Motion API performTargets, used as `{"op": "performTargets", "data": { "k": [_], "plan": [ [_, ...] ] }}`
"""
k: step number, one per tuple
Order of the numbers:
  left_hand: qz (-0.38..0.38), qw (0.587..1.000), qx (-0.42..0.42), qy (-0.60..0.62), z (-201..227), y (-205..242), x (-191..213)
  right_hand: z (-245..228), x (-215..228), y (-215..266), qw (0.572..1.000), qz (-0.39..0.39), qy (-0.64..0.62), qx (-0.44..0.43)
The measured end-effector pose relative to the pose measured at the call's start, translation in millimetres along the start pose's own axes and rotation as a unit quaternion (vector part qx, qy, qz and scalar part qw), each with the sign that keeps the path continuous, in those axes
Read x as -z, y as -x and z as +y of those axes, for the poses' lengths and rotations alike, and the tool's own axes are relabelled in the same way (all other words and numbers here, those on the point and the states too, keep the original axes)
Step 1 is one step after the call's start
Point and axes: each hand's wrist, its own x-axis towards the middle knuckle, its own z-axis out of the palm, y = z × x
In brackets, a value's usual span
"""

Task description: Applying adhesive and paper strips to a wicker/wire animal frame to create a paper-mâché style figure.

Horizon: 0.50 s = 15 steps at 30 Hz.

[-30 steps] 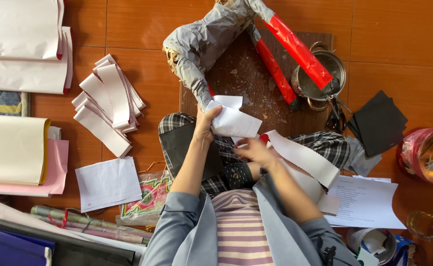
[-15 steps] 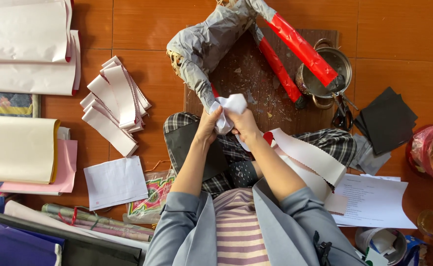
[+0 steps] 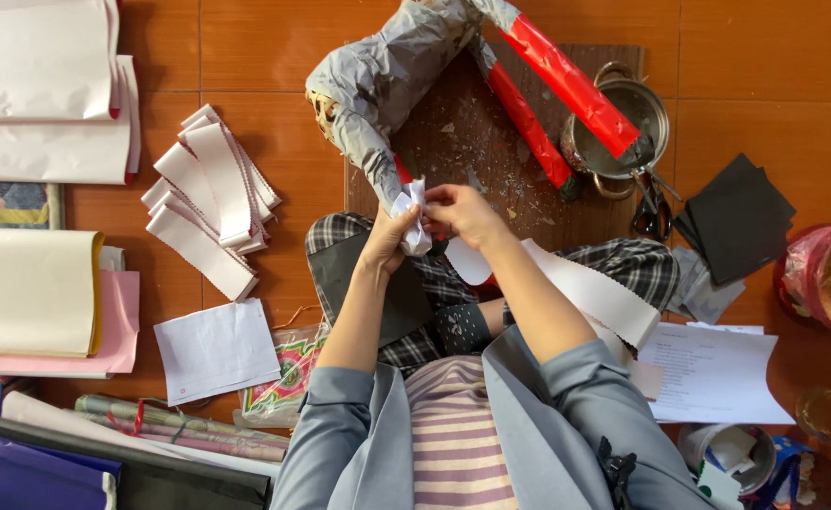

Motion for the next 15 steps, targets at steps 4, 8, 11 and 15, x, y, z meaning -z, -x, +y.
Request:
{"op": "performTargets", "data": {
  "k": [4,8,11,15],
  "plan": [
    [0.003,1.000,-0.013,0.004,11,7,-21,9,-12,-10,0.973,0.042,0.167,0.154],
    [0.029,0.999,-0.013,-0.012,0,-2,-11,-9,-29,-5,0.923,0.080,0.310,0.212],
    [0.045,0.998,0.029,0.040,9,2,-26,-27,-36,0,0.912,0.059,0.375,0.156],
    [0.057,0.997,0.024,0.046,-1,-4,-12,-42,-31,-5,0.843,-0.008,0.502,0.193]
  ]
}}
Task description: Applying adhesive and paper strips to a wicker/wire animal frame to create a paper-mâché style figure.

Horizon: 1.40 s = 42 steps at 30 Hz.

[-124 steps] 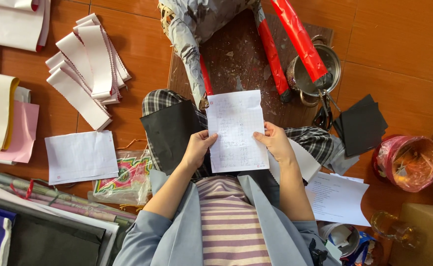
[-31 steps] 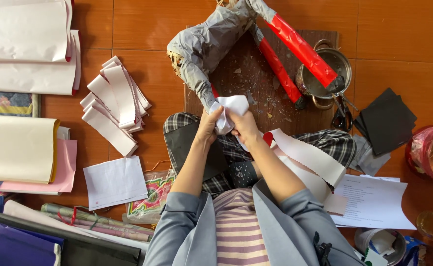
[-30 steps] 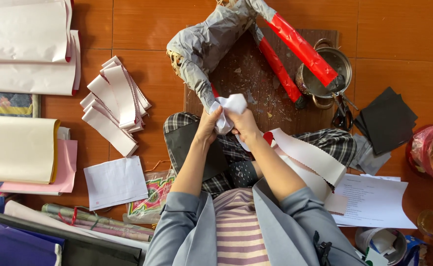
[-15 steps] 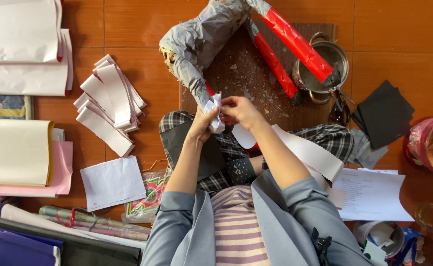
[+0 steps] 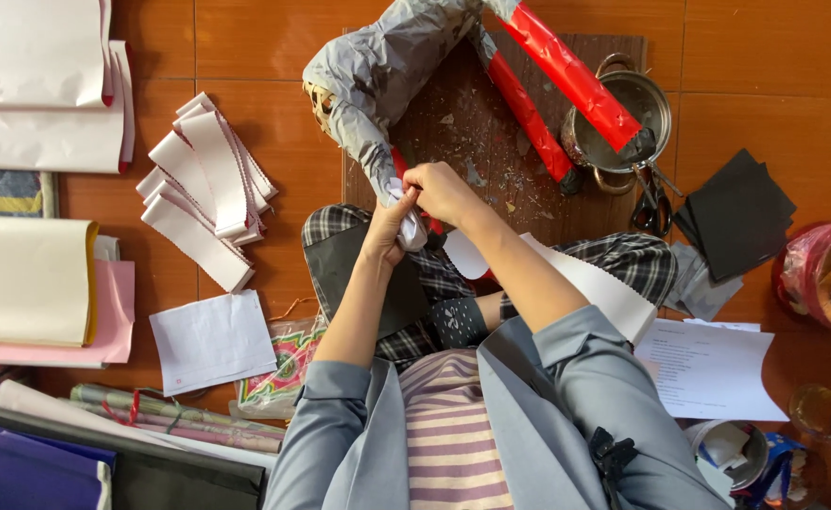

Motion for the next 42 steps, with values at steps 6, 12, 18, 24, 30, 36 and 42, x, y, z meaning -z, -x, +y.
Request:
{"op": "performTargets", "data": {
  "k": [6,12,18,24,30,36,42],
  "plan": [
    [0.078,0.996,-0.021,-0.036,7,-2,-13,28,4,23,0.965,0.207,-0.058,0.148],
    [0.135,0.990,0.032,-0.031,3,-11,-9,79,-89,78,0.954,-0.178,-0.092,-0.225],
    [0.146,0.988,0.017,-0.047,4,-5,-13,76,-169,90,0.954,0.012,-0.285,-0.089],
    [0.123,0.991,0.040,-0.046,12,5,-16,133,-139,76,0.823,0.030,-0.524,-0.218],
    [0.081,0.992,0.028,-0.088,18,7,-23,117,-65,96,0.798,-0.051,-0.575,-0.174],
    [0.133,0.951,-0.162,-0.229,6,4,-17,93,-49,87,0.752,-0.126,-0.631,-0.142],
    [0.246,0.604,-0.440,-0.617,35,49,-13,73,-41,77,0.757,-0.127,-0.614,-0.183]
  ]
}}
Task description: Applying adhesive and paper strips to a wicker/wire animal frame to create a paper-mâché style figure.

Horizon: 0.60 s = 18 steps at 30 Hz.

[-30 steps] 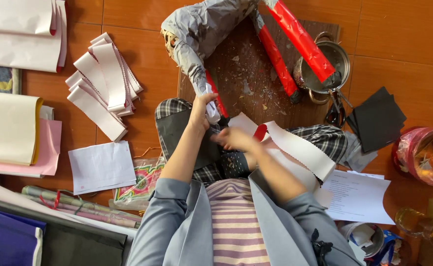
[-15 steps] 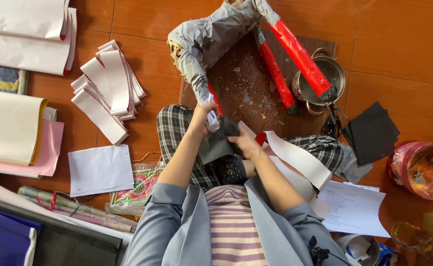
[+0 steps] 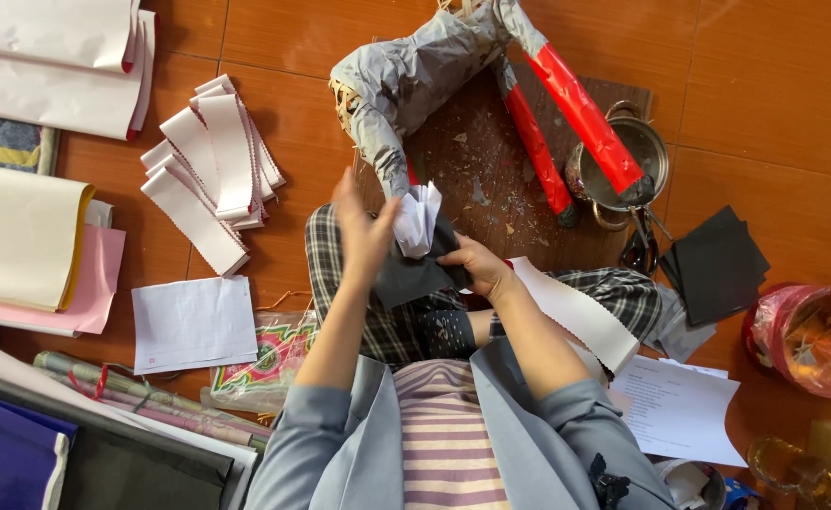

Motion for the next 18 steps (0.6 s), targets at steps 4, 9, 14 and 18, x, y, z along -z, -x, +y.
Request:
{"op": "performTargets", "data": {
  "k": [4,9,14,18],
  "plan": [
    [-0.104,0.922,0.325,0.182,-14,23,75,-7,2,1,1.000,-0.025,0.001,-0.007],
    [-0.533,0.723,0.375,0.230,-31,85,69,-18,4,-3,0.998,-0.048,0.027,-0.028],
    [-0.174,0.425,0.609,0.647,-35,105,0,-25,20,-8,0.994,-0.035,0.102,-0.030],
    [-0.092,0.335,0.569,0.745,-42,103,-22,-63,19,6,0.978,-0.006,0.206,0.028]
  ]
}}
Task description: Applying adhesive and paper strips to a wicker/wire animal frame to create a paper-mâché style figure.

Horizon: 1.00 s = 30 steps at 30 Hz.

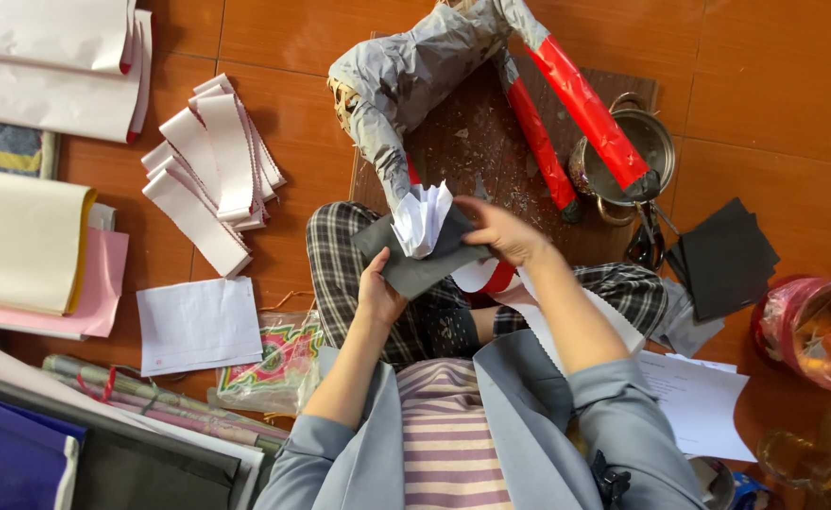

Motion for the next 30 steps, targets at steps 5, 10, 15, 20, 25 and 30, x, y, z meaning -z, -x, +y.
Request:
{"op": "performTargets", "data": {
  "k": [5,10,15,20,25,30],
  "plan": [
    [-0.004,1.000,0.003,0.000,-3,1,-8,-46,-43,61,0.916,0.101,0.363,0.137],
    [-0.020,1.000,-0.007,0.021,-2,-4,2,-36,-112,66,0.637,0.078,0.683,0.349],
    [-0.191,0.981,0.033,-0.023,-12,35,-50,-23,-96,13,0.708,0.176,0.550,0.406],
    [-0.126,0.960,-0.074,-0.239,-22,30,-49,-22,-99,0,0.740,0.206,0.516,0.379],
    [-0.129,0.924,-0.130,-0.334,-28,16,-28,-23,-96,-3,0.791,0.228,0.457,0.336],
    [-0.021,0.943,-0.188,-0.274,-30,-14,-2,-26,-101,-5,0.779,0.220,0.456,0.369]
  ]
}}
